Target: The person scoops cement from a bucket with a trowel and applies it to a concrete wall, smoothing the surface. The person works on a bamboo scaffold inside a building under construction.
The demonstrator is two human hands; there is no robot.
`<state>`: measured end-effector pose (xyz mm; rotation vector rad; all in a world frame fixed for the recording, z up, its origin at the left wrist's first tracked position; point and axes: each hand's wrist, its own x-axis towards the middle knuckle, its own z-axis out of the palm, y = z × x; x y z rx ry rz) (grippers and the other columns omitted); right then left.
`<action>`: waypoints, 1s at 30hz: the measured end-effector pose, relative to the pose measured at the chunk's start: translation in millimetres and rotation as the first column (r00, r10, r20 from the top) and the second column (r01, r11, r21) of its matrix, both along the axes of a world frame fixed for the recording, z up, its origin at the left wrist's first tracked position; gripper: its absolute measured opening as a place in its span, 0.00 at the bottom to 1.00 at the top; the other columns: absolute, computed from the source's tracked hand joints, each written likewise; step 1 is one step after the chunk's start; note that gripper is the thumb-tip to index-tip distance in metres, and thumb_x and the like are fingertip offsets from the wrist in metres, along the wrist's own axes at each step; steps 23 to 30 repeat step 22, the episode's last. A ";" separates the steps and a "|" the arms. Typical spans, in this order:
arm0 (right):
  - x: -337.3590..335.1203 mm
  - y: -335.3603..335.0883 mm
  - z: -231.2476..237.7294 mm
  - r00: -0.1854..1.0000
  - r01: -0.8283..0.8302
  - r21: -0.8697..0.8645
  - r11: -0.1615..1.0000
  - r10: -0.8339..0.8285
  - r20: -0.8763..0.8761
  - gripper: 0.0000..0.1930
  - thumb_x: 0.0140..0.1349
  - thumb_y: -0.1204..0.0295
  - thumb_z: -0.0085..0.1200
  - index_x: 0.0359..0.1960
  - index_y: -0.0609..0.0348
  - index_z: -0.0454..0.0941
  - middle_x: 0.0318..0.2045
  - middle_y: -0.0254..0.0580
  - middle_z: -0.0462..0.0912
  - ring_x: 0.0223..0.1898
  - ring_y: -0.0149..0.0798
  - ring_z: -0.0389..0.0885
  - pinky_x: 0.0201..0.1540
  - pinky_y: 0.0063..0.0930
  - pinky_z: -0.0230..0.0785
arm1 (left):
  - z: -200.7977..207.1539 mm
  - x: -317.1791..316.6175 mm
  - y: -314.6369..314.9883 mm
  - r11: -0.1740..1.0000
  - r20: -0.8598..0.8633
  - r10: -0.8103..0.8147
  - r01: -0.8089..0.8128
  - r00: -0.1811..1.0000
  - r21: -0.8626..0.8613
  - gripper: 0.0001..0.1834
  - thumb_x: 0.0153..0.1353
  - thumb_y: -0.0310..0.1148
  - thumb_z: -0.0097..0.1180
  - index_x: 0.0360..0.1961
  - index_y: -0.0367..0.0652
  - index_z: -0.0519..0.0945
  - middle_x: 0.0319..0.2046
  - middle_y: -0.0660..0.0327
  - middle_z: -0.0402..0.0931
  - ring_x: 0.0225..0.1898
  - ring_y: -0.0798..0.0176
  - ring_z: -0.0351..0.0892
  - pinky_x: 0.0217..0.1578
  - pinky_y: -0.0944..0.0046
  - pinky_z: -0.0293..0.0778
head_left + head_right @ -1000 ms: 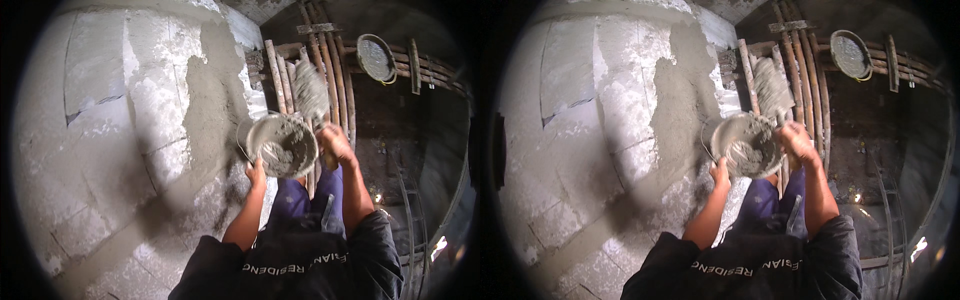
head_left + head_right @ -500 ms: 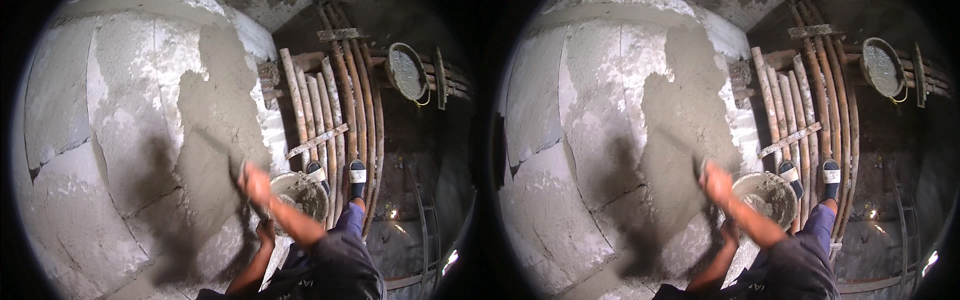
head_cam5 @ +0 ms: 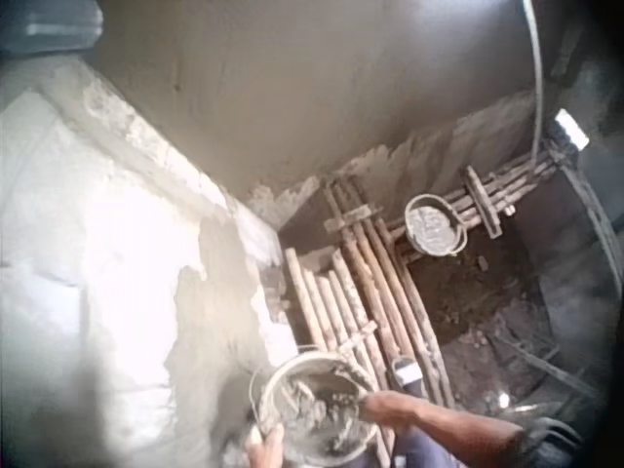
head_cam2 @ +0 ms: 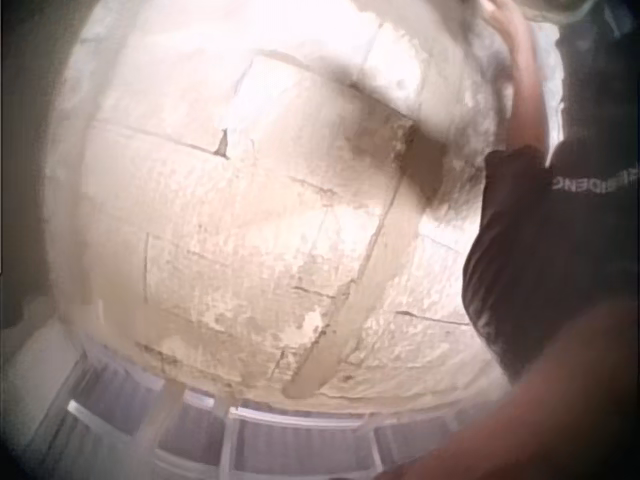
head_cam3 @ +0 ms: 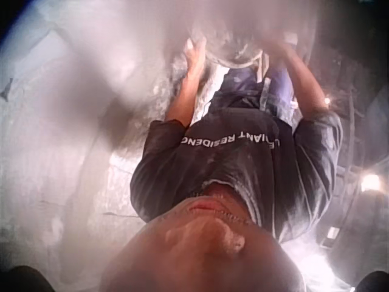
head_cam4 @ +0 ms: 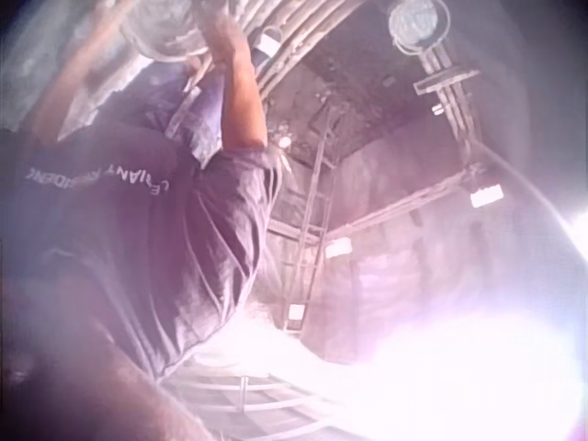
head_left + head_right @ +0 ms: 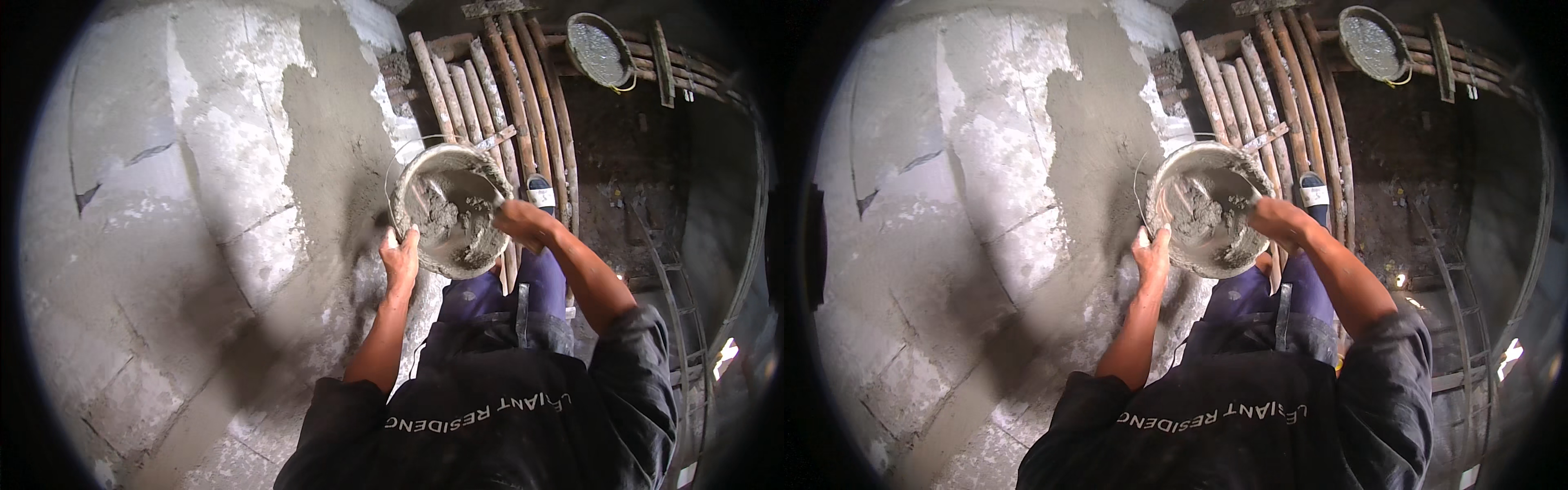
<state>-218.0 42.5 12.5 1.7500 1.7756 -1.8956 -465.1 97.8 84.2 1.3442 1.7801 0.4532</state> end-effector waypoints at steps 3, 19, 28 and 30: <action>-34.0 36.5 23.6 0.969 -0.003 0.413 0.911 -0.100 0.227 0.12 0.57 0.65 0.42 0.31 0.60 0.75 0.25 0.42 0.80 0.29 0.41 0.83 0.32 0.32 0.75 | 42.8 21.0 27.4 0.994 0.165 -0.098 0.089 0.981 0.064 0.11 0.53 0.30 0.57 0.32 0.32 0.75 0.28 0.61 0.76 0.28 0.68 0.70 0.32 0.65 0.68; -30.6 -25.2 112.2 0.958 -0.123 0.441 0.889 -0.009 0.287 0.14 0.57 0.68 0.40 0.36 0.65 0.73 0.28 0.45 0.80 0.31 0.42 0.81 0.33 0.36 0.74 | 112.9 58.0 71.3 0.922 0.066 -0.325 0.300 0.944 0.244 0.11 0.51 0.31 0.57 0.26 0.32 0.72 0.19 0.58 0.71 0.24 0.69 0.63 0.26 0.63 0.66; -12.6 -33.4 106.6 0.944 -0.007 0.429 0.903 -0.136 0.301 0.17 0.56 0.66 0.40 0.40 0.67 0.73 0.27 0.47 0.81 0.31 0.43 0.82 0.34 0.37 0.75 | 114.6 65.8 62.5 0.932 0.017 -0.327 0.319 0.945 0.174 0.12 0.51 0.32 0.57 0.30 0.31 0.74 0.24 0.51 0.75 0.26 0.67 0.67 0.32 0.61 0.68; -12.6 -33.4 106.6 0.944 -0.007 0.429 0.903 -0.136 0.301 0.17 0.56 0.66 0.40 0.40 0.67 0.73 0.27 0.47 0.81 0.31 0.43 0.82 0.34 0.37 0.75 | 114.6 65.8 62.5 0.932 0.017 -0.327 0.319 0.945 0.174 0.12 0.51 0.32 0.57 0.30 0.31 0.74 0.24 0.51 0.75 0.26 0.67 0.67 0.32 0.61 0.68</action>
